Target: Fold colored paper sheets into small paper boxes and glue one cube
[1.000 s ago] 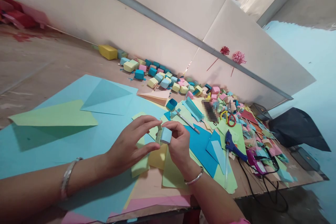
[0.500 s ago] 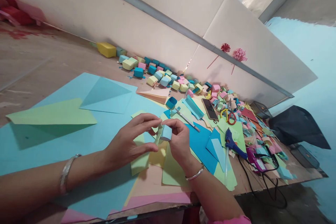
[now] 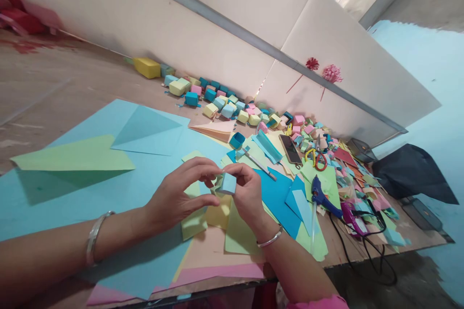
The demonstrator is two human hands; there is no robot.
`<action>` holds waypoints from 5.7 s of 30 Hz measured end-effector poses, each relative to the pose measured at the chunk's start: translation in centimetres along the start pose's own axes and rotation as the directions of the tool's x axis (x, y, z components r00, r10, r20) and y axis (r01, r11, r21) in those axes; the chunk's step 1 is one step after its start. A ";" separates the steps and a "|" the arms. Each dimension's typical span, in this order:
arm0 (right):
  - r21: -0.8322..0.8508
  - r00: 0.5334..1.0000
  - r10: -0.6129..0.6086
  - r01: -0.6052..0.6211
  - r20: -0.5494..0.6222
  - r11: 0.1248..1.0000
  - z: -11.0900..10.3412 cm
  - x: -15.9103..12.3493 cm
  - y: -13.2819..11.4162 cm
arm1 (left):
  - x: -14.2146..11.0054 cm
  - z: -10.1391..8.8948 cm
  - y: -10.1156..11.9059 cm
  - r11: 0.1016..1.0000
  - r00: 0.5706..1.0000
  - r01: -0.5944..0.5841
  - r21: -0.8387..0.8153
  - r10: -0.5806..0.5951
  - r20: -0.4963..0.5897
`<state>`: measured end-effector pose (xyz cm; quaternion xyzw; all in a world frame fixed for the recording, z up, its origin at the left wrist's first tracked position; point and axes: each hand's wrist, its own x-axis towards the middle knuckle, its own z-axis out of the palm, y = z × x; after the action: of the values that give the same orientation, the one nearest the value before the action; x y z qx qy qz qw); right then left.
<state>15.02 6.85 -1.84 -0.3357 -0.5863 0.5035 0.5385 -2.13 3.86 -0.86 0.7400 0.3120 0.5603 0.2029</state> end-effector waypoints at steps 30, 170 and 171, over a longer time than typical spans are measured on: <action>-0.392 0.931 -0.029 0.181 0.365 0.902 -2.1 1.0 -3.3 | -0.4 0.0 -0.7 0.996 0.997 0.079 0.043 -0.079 -0.002; -0.966 0.983 -0.040 -0.186 -0.182 -0.178 -20.6 -4.0 -8.9 | 2.6 -0.8 -1.4 0.059 0.298 0.796 -0.603 -0.905 0.304; -0.932 0.969 0.000 -0.236 -0.245 -0.275 -21.9 -4.8 -8.3 | 2.7 -0.8 -1.2 0.048 0.283 0.805 -0.592 -0.907 0.311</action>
<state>38.41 5.16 2.79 -0.7225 -0.6761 -0.1358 0.0495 -2.65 6.56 0.51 0.2356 0.4829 0.4464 0.7156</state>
